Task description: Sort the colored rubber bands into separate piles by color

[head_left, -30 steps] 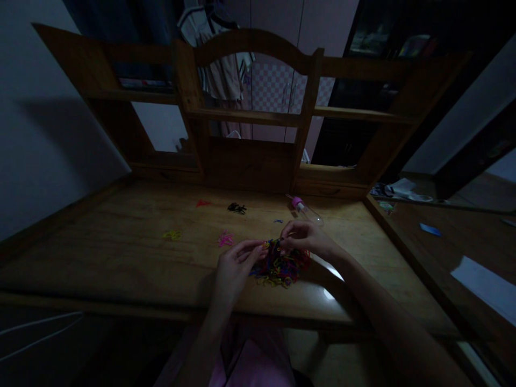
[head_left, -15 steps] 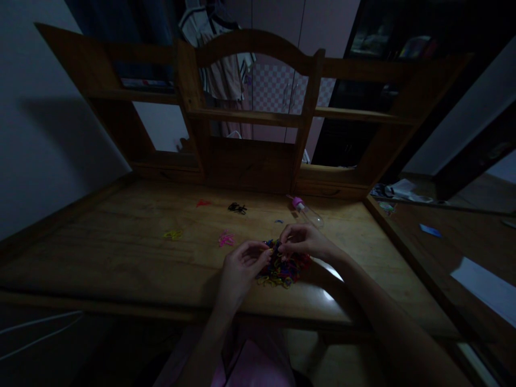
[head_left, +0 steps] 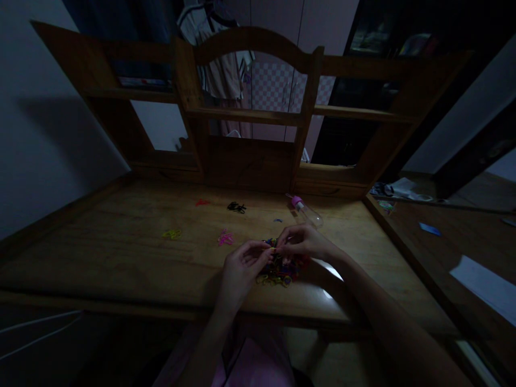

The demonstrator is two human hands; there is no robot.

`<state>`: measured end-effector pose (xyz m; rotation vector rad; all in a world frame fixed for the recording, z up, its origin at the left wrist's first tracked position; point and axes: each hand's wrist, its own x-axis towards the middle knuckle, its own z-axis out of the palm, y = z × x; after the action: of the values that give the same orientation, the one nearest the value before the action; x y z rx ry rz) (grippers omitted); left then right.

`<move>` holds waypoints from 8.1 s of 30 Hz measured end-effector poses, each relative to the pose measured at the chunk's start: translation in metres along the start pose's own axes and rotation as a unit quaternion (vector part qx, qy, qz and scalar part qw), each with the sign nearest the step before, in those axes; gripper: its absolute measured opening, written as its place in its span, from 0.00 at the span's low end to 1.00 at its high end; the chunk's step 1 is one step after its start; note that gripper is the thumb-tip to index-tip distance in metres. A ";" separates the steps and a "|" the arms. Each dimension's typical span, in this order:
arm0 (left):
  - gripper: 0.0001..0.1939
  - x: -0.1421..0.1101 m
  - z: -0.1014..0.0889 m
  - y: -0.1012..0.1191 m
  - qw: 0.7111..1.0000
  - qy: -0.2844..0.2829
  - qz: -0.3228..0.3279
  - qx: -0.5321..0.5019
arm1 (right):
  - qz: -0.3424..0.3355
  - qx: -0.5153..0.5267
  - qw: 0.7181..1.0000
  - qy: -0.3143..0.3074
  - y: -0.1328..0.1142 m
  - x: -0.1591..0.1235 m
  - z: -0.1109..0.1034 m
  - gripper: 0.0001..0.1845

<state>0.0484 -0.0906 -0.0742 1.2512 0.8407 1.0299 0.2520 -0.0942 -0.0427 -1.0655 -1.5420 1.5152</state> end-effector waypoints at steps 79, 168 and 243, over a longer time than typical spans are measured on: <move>0.07 0.029 -0.061 0.008 0.928 0.103 0.135 0.333 | -0.007 0.014 0.999 0.028 0.007 0.003 -0.003 0.14; 0.07 -0.019 0.017 -0.002 0.876 0.014 0.256 0.409 | 0.063 -0.338 0.932 -0.117 -0.010 -0.034 -0.050 0.06; 0.07 0.046 -0.017 0.060 0.825 -0.287 0.201 0.443 | -0.113 0.152 0.954 0.232 0.001 -0.010 -0.050 0.10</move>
<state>0.0394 -0.0406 -0.0155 2.4665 0.5742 0.4662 0.3016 -0.0826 -0.0409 -0.9441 -1.0270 1.1892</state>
